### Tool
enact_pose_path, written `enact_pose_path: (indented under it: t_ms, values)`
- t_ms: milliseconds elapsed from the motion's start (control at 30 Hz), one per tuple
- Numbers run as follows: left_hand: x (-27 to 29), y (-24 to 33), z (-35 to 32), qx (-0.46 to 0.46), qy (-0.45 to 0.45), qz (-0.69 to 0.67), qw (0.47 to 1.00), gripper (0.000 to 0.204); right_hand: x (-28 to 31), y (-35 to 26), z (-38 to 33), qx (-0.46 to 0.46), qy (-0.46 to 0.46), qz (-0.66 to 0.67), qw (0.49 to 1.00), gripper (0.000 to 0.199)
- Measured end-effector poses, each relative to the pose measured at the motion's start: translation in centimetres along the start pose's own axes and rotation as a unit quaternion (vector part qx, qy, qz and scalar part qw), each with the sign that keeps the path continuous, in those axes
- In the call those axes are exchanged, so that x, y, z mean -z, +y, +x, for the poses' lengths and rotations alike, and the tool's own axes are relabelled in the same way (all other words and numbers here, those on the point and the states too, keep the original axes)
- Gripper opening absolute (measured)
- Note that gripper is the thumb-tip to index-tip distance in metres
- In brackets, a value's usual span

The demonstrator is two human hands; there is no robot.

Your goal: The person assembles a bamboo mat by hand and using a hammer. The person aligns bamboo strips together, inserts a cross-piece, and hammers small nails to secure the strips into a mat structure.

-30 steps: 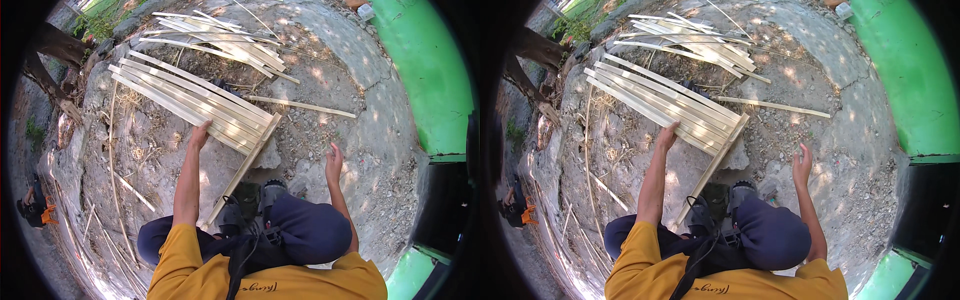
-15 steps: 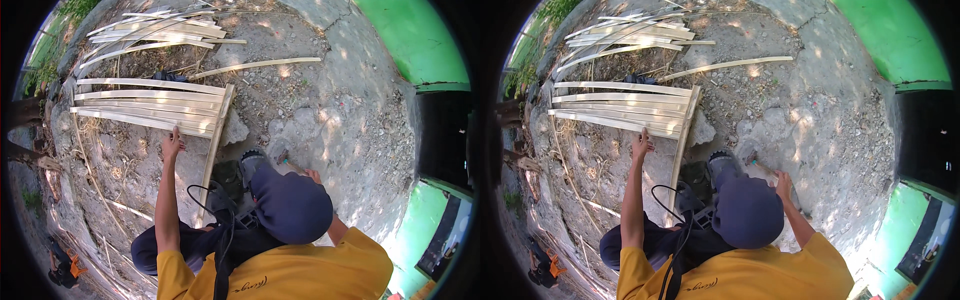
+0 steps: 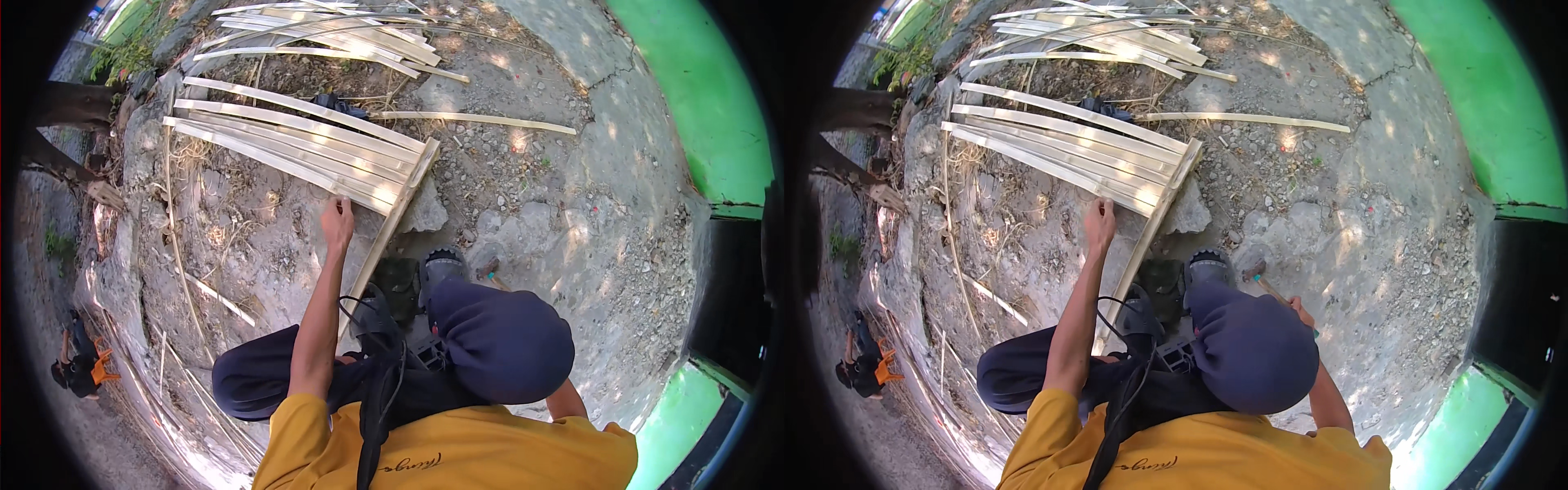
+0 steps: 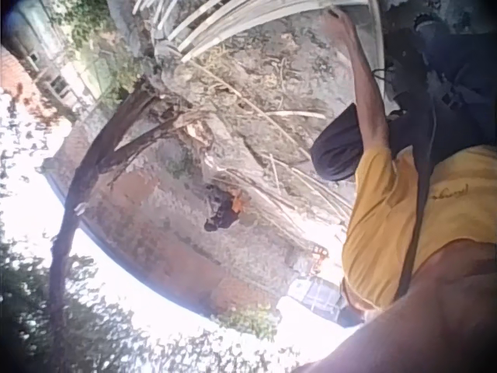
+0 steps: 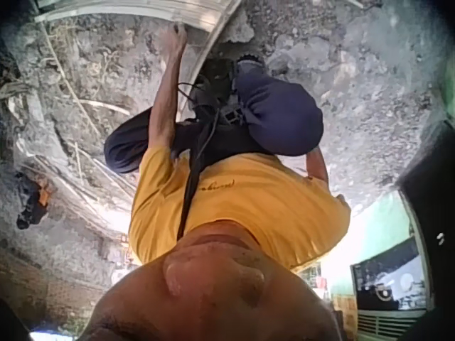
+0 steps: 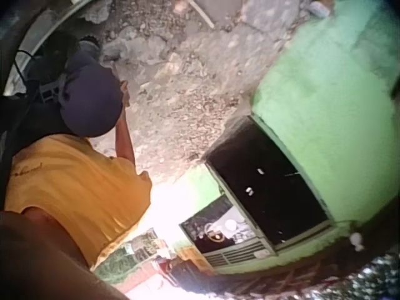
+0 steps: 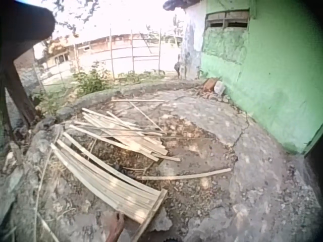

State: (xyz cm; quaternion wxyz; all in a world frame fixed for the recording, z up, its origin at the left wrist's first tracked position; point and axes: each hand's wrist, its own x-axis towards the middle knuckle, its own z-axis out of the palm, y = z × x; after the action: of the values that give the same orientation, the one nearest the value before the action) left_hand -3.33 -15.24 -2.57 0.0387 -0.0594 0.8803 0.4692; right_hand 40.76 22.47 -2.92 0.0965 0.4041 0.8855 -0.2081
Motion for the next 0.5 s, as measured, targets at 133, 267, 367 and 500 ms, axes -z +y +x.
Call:
enact_pose_path:
  t_ms: [133, 267, 367, 500]
  values:
    - [0.3, 1.3, -6.1, -0.081, 0.069, 0.096, 0.990, 0.041, 4.1, -7.3, 1.6, 0.045, -0.098, -0.013, 0.994, 0.027]
    - [-1.4, 2.3, -11.0, -0.119, 0.068, 0.167, 0.976, 0.045, 8.0, -17.4, 3.3, 0.089, -0.143, -0.024, 0.985, 0.026]
    - [-2.0, 0.8, -12.4, -0.158, 0.067, 0.217, 0.961, 0.052, 6.8, -23.7, 3.9, 0.276, -0.109, 0.057, 0.953, 0.023]
    - [-2.7, -0.7, -12.4, -0.142, 0.048, 0.236, 0.960, 0.050, 3.1, -28.8, 5.7, 0.412, -0.136, 0.057, 0.899, 0.023]
